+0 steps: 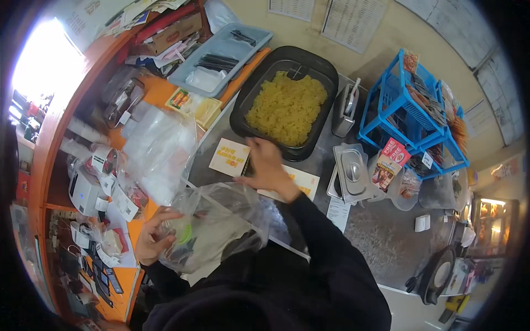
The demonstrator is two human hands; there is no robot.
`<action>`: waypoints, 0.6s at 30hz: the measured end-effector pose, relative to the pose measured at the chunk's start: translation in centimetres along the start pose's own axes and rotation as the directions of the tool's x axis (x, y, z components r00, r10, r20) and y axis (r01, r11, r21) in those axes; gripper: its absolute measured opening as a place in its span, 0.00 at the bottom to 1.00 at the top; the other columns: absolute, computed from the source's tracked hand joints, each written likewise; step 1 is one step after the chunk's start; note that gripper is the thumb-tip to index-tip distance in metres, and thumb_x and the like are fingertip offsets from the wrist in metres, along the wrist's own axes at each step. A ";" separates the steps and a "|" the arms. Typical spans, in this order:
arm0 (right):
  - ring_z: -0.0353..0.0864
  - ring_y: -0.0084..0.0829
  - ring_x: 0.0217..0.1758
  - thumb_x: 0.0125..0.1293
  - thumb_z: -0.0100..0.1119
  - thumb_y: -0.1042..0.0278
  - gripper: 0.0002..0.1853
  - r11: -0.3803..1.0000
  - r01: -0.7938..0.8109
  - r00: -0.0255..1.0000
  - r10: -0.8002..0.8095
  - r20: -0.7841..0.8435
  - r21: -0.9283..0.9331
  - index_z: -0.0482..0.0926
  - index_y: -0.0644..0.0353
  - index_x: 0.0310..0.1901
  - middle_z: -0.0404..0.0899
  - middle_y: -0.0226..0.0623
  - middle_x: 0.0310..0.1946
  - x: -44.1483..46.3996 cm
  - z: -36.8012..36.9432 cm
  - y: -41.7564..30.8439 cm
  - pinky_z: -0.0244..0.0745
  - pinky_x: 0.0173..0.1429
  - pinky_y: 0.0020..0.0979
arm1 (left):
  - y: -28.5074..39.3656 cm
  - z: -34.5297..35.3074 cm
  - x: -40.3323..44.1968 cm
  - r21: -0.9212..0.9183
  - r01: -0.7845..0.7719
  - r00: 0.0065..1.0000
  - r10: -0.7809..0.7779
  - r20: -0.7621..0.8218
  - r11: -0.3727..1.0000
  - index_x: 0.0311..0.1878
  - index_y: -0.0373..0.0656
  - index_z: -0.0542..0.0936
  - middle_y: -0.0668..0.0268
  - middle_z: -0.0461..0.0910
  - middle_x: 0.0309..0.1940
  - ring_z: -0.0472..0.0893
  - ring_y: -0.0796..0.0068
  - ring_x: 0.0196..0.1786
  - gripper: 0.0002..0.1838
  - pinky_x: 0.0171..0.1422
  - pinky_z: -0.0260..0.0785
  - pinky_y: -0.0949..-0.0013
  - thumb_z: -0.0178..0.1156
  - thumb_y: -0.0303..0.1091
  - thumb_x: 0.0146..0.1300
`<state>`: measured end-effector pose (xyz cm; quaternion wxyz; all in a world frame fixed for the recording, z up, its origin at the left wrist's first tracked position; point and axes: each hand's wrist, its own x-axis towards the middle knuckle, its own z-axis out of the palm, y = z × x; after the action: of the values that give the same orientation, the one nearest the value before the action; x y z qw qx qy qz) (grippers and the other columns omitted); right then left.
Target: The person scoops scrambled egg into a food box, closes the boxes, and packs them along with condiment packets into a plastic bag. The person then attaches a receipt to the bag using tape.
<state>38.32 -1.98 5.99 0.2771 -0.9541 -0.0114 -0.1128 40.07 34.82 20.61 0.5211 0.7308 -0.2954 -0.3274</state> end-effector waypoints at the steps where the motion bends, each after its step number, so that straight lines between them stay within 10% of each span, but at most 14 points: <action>1: 0.57 0.56 0.72 0.36 0.79 0.36 0.71 0.990 -0.088 0.991 0.098 0.089 -0.115 0.47 0.65 0.76 0.58 0.59 0.68 -2.3 -2.7 -0.1 0.50 0.73 0.63 | -0.8 -0.6 0.3 -0.087 -0.026 1.000 0.026 0.000 0.996 0.64 0.41 0.76 0.55 0.70 0.63 0.78 0.72 0.55 0.34 0.44 0.69 0.76 0.66 0.14 0.49; 4: 0.59 0.56 0.70 0.33 0.81 0.40 0.72 0.858 -0.189 0.897 0.349 0.272 -0.477 0.48 0.67 0.75 0.60 0.59 0.66 -7.9 -4.0 0.7 0.50 0.71 0.66 | -0.8 -1.1 1.5 -0.330 -0.016 1.000 0.024 0.019 0.944 0.69 0.42 0.70 0.56 0.65 0.67 0.72 0.69 0.62 0.40 0.50 0.68 0.74 0.66 0.15 0.48; 10: 0.62 0.56 0.65 0.31 0.80 0.54 0.66 0.860 -0.409 0.876 0.464 0.133 -0.305 0.51 0.66 0.72 0.65 0.55 0.58 -7.2 -5.2 0.3 0.56 0.69 0.57 | -0.5 0.7 5.4 0.146 -0.128 0.989 0.116 0.093 0.981 0.74 0.45 0.62 0.57 0.59 0.72 0.58 0.62 0.76 0.44 0.72 0.59 0.64 0.64 0.15 0.51; 18: 0.64 0.53 0.64 0.31 0.79 0.63 0.60 0.931 -0.161 0.967 0.082 -0.242 -0.328 0.55 0.60 0.70 0.65 0.51 0.57 -2.8 -18.7 -8.5 0.58 0.67 0.51 | 0.1 9.2 8.0 -0.141 -0.071 0.904 0.123 0.409 0.988 0.75 0.45 0.61 0.58 0.59 0.72 0.60 0.65 0.74 0.38 0.70 0.59 0.65 0.57 0.18 0.59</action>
<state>30.98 -4.59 25.23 0.1117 -0.9678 0.0991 -0.2025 37.72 23.45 17.10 0.5055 0.5952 -0.4150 -0.4669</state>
